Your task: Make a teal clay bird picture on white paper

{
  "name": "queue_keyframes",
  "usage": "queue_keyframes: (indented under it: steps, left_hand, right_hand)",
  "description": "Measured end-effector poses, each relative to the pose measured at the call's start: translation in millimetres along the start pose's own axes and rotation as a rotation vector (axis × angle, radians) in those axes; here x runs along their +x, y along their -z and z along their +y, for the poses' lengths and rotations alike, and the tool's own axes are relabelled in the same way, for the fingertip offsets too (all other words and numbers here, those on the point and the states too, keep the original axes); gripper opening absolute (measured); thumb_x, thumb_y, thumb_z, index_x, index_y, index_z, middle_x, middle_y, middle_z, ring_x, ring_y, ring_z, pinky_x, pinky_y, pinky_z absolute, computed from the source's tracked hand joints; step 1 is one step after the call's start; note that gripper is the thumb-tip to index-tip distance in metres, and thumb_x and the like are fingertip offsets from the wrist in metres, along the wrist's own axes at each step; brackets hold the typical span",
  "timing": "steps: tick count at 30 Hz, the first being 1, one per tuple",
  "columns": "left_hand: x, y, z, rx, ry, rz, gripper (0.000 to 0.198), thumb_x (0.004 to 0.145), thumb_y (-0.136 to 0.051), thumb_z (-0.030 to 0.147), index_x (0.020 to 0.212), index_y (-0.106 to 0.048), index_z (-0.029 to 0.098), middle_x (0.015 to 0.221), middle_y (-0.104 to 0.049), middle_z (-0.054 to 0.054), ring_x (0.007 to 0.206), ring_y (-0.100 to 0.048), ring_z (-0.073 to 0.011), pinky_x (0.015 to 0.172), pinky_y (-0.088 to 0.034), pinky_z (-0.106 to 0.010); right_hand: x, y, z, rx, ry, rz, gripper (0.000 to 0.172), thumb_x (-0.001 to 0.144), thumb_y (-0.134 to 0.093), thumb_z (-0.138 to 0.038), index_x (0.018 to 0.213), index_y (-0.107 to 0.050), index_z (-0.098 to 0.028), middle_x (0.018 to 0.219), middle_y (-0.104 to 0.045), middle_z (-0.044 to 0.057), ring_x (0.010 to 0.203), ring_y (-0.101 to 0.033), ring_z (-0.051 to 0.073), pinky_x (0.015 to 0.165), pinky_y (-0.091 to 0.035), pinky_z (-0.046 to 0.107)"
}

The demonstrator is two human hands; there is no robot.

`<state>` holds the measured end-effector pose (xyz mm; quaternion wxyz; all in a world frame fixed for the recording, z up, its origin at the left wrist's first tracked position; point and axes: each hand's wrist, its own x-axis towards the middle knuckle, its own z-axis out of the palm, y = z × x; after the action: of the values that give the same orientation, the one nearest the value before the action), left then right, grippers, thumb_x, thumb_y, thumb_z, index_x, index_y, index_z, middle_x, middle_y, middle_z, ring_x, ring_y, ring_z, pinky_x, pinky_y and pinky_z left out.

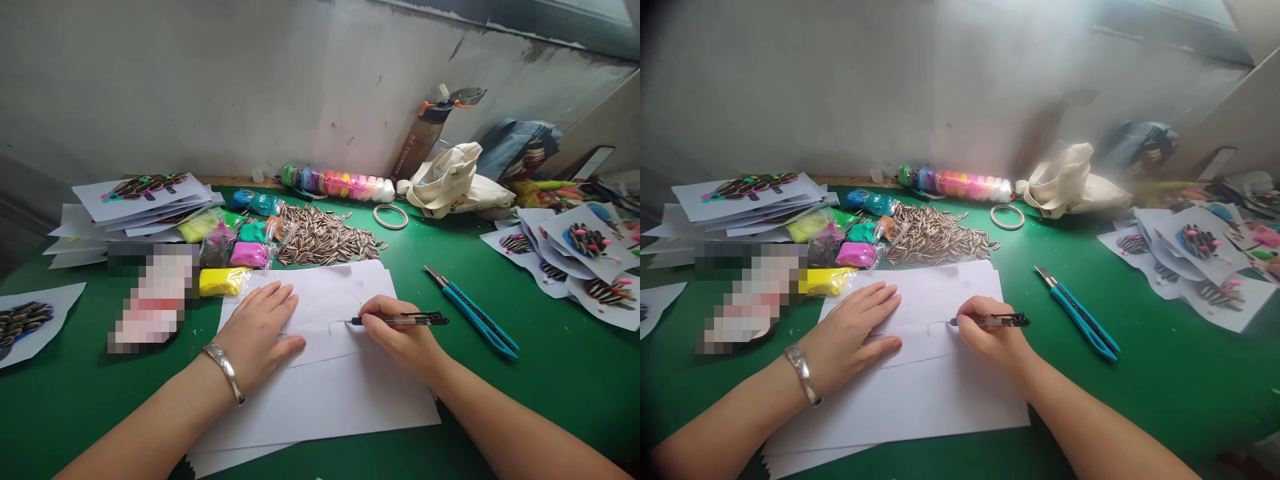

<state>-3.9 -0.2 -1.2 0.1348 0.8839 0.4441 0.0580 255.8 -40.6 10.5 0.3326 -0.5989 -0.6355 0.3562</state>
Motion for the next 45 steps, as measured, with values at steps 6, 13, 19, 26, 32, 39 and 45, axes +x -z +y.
queue_keyframes:
  steps: [6,13,19,26,32,39,45]
  left_hand:
    - [0,-0.8,-1,-0.012,-0.003,0.003,0.055,0.084,-0.057,0.048,0.132,-0.053,0.02,0.144,-0.047,-0.01,0.137,-0.034,-0.0327,0.113,-0.029,-0.05]
    - [0,-1.0,0,-0.004,-0.001,0.007,0.055,0.084,-0.057,0.048,0.132,-0.052,0.02,0.144,-0.047,-0.011,0.137,-0.034,-0.0327,0.113,-0.029,-0.05]
    - [0,-1.0,-1,-0.02,0.001,0.014,0.054,0.083,-0.059,0.047,0.131,-0.053,0.021,0.144,-0.047,-0.01,0.137,-0.034,-0.0326,0.113,-0.029,-0.05]
    - [-1,-1.1,-1,-0.026,0.001,0.014,0.054,0.083,-0.059,0.047,0.131,-0.053,0.022,0.144,-0.047,-0.01,0.137,-0.034,-0.0328,0.113,-0.029,-0.051]
    - [0,-0.5,0,0.001,0.002,-0.003,0.056,0.084,-0.059,0.048,0.132,-0.052,0.02,0.144,-0.047,-0.011,0.137,-0.034,-0.0326,0.113,-0.029,-0.05]
    - [0,0.3,0,0.015,-0.002,-0.007,0.057,0.084,-0.057,0.049,0.132,-0.052,0.018,0.144,-0.046,-0.011,0.137,-0.034,-0.0327,0.112,-0.029,-0.05]
    - [0,0.1,0,0.019,-0.005,-0.002,0.056,0.084,-0.057,0.047,0.132,-0.052,0.018,0.144,-0.047,-0.011,0.136,-0.034,-0.0323,0.113,-0.029,-0.049]
  right_hand:
    - [-1,3,1,0.003,0.028,-0.019,0.016,0.075,-0.049,-0.019,0.065,-0.062,-0.019,0.062,-0.059,0.001,0.062,-0.051,0.015,0.054,-0.037,0.026]
    - [0,2,-2,0.027,0.012,-0.01,0.014,0.075,-0.05,-0.02,0.069,-0.063,-0.019,0.064,-0.06,0.001,0.061,-0.051,0.015,0.054,-0.037,0.026]
    - [-1,3,-1,-0.014,0.021,-0.036,0.015,0.074,-0.049,-0.019,0.066,-0.061,-0.019,0.062,-0.059,0.001,0.062,-0.051,0.015,0.054,-0.036,0.026]
    - [-1,2,2,0.012,0.008,-0.031,0.015,0.075,-0.05,-0.018,0.068,-0.063,-0.019,0.063,-0.059,0.001,0.061,-0.05,0.015,0.054,-0.036,0.026]
    - [-1,2,1,0.006,0.022,-0.039,0.015,0.074,-0.049,-0.018,0.065,-0.062,-0.018,0.062,-0.059,0.001,0.062,-0.05,0.015,0.055,-0.037,0.026]
    - [-2,2,1,0.033,-0.005,-0.033,0.015,0.075,-0.051,-0.017,0.066,-0.062,-0.018,0.062,-0.058,0.0,0.062,-0.049,0.015,0.054,-0.036,0.026]
    - [0,5,8,0.204,-0.051,0.061,0.015,0.085,-0.056,-0.029,0.081,-0.067,-0.02,0.066,-0.06,0.0,0.064,-0.054,0.015,0.057,-0.043,0.025]
